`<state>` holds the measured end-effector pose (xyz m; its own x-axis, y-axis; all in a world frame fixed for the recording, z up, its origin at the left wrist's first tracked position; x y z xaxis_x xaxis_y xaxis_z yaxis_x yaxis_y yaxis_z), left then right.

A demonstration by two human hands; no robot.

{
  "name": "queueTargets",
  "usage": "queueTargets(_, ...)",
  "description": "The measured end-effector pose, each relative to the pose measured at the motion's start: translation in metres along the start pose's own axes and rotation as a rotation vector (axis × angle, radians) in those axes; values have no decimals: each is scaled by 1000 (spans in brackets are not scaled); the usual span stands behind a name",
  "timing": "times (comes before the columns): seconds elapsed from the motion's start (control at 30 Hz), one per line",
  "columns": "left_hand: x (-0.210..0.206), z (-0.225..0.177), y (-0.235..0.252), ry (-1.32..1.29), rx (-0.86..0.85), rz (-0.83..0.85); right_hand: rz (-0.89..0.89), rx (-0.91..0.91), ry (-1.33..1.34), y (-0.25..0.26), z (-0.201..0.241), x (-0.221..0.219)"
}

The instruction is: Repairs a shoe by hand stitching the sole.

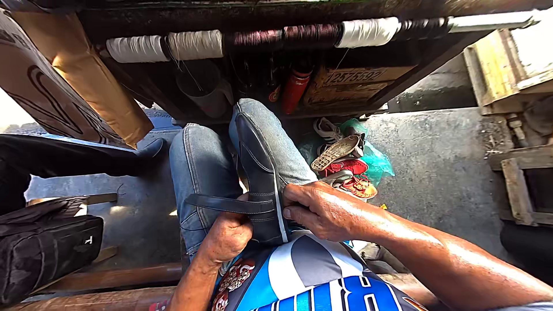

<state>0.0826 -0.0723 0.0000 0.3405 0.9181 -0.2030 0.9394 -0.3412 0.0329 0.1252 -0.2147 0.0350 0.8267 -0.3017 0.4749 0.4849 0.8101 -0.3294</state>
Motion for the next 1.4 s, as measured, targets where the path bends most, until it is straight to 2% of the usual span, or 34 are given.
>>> queueTargets(0.33, -2, 7, -1, -34, 58, 46, -139, 70, 29, -6, -2, 1)
queueTargets(0.47, -6, 8, 2, -37, 45, 53, -248, 134, -90, -14, -8, -1)
queueTargets(0.73, -12, 13, 10, 19, 130, 95, -401, 114, -106, -31, -17, -2)
queueTargets(0.97, -12, 15, 8, 85, 132, 117, -364, 102, -103, -31, -21, -2)
queueTargets(1.17, -17, 7, 6, 97, 88, 135, -37, 67, -81, -18, -14, 1)
queueTargets(1.27, -17, 4, 7, 137, 76, 127, -130, 125, -24, -15, -11, 3)
queueTargets(1.4, -17, 8, 9, 153, 78, 134, -229, 103, -120, -23, -16, 0)
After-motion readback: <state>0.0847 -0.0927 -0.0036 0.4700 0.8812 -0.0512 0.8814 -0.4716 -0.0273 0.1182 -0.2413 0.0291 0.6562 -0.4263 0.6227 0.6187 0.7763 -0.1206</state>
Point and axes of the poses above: each hand's wrist, its own y-axis towards the middle knuckle, its own x-axis out of the back of the hand, z = x × y, the point moved 9 cm from there along y, towards the middle knuckle, and after that the axes turned 5 degrees about z, right-handed, at the moved point
